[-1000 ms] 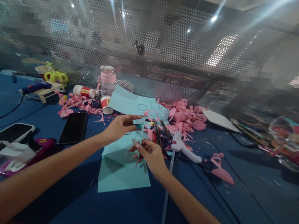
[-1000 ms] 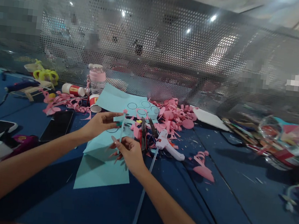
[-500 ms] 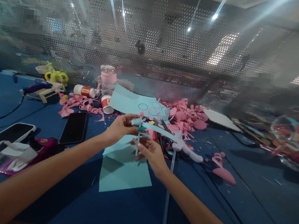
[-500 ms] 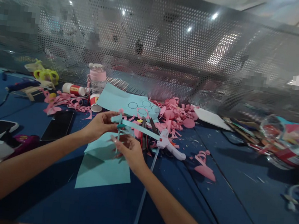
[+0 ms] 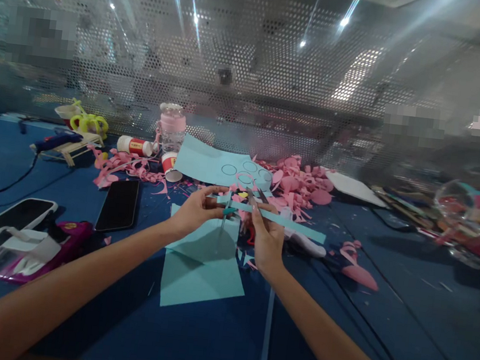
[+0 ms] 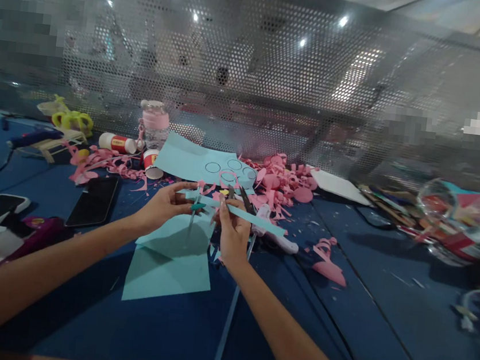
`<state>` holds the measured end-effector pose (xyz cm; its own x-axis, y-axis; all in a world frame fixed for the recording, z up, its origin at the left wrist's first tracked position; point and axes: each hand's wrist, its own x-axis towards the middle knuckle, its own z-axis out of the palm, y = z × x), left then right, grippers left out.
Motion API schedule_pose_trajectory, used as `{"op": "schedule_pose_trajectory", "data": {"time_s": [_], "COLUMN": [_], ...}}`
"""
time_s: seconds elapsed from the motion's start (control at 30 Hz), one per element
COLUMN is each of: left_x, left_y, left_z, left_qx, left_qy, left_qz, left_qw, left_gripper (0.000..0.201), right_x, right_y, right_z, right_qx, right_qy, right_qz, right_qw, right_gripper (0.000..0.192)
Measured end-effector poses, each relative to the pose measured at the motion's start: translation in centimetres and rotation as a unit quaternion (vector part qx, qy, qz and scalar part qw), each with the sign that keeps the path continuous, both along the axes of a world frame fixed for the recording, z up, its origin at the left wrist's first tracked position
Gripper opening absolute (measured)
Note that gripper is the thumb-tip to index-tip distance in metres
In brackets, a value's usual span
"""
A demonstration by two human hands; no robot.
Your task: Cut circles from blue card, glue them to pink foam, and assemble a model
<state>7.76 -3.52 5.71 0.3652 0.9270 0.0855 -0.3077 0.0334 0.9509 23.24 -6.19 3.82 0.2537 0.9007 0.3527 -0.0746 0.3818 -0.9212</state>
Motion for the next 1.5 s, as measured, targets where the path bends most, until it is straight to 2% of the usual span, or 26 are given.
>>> {"op": "schedule_pose_trajectory", "data": {"time_s": [0.23, 0.37, 0.47, 0.6, 0.7, 0.8, 0.9, 1.0, 1.07, 1.13, 1.17, 1.23, 1.3, 1.43, 1.5], "left_x": [-0.1, -0.2, -0.4, -0.3, -0.2, -0.1, -0.3, -0.6, -0.8, -0.9, -1.0, -1.2, -1.3, -1.4, -1.4], "left_y": [0.5, 0.8, 0.9, 0.7, 0.6, 0.7, 0.9, 1.2, 1.3, 1.3, 1.3, 1.3, 1.3, 1.4, 1.5], "left_z": [-0.7, -1.3, -1.6, -1.6, -1.4, -1.4, -1.6, -1.7, -1.7, -1.6, -1.6, -1.5, -1.4, -1.4, -1.5], "left_qx": [0.012, 0.008, -0.016, -0.034, -0.046, -0.059, -0.076, -0.088, -0.09, -0.089, -0.088, -0.083, -0.077, -0.078, -0.078], "left_qy": [-0.018, -0.024, -0.035, -0.049, -0.074, -0.093, -0.119, -0.144, -0.156, -0.165, -0.17, -0.179, -0.187, -0.181, -0.173], "left_qz": [0.032, 0.03, 0.017, 0.009, -0.001, 0.009, 0.018, 0.018, 0.015, 0.005, -0.002, -0.016, -0.03, -0.046, -0.046], "left_qw": [0.999, 0.999, 0.999, 0.998, 0.996, 0.994, 0.99, 0.985, 0.983, 0.982, 0.982, 0.98, 0.979, 0.979, 0.981], "left_gripper": [0.053, 0.05, 0.047, 0.034, 0.035, 0.039, 0.042, 0.042, 0.04, 0.037, 0.037, 0.038, 0.043, 0.045, 0.045], "right_x": [-0.2, 0.1, 0.3, 0.1, -0.1, 0.2, 1.1, 1.7, 1.9, 2.0, 2.2, 2.5, 2.9, 2.8, 2.3], "right_y": [0.0, -0.2, -0.5, -1.2, -1.6, -1.6, -1.1, -0.7, -0.7, -0.8, -0.8, -0.8, -0.4, 0.1, -0.1], "right_z": [-0.7, -1.0, -0.8, -0.1, 0.4, 0.4, -0.1, -0.5, -0.2, 0.7, 1.3, 2.2, 2.7, 2.4, 2.2], "right_qx": [0.006, 0.003, 0.028, 0.13, 0.201, 0.231, 0.231, 0.185, 0.126, 0.052, 0.008, -0.084, -0.158, -0.228, -0.259], "right_qy": [0.001, -0.067, -0.136, -0.269, -0.323, -0.349, -0.342, -0.255, -0.157, -0.028, 0.04, 0.146, 0.197, 0.184, 0.144], "right_qz": [-0.017, -0.05, -0.073, -0.114, -0.133, -0.094, 0.026, 0.148, 0.202, 0.253, 0.283, 0.347, 0.382, 0.39, 0.431], "right_qw": [1.0, 0.996, 0.988, 0.948, 0.915, 0.903, 0.91, 0.937, 0.959, 0.966, 0.958, 0.923, 0.889, 0.873, 0.852], "right_gripper": [0.02, 0.018, 0.016, 0.011, 0.008, 0.007, 0.038, 0.076, 0.082, 0.085, 0.088, 0.091, 0.088, 0.074, 0.077]}}
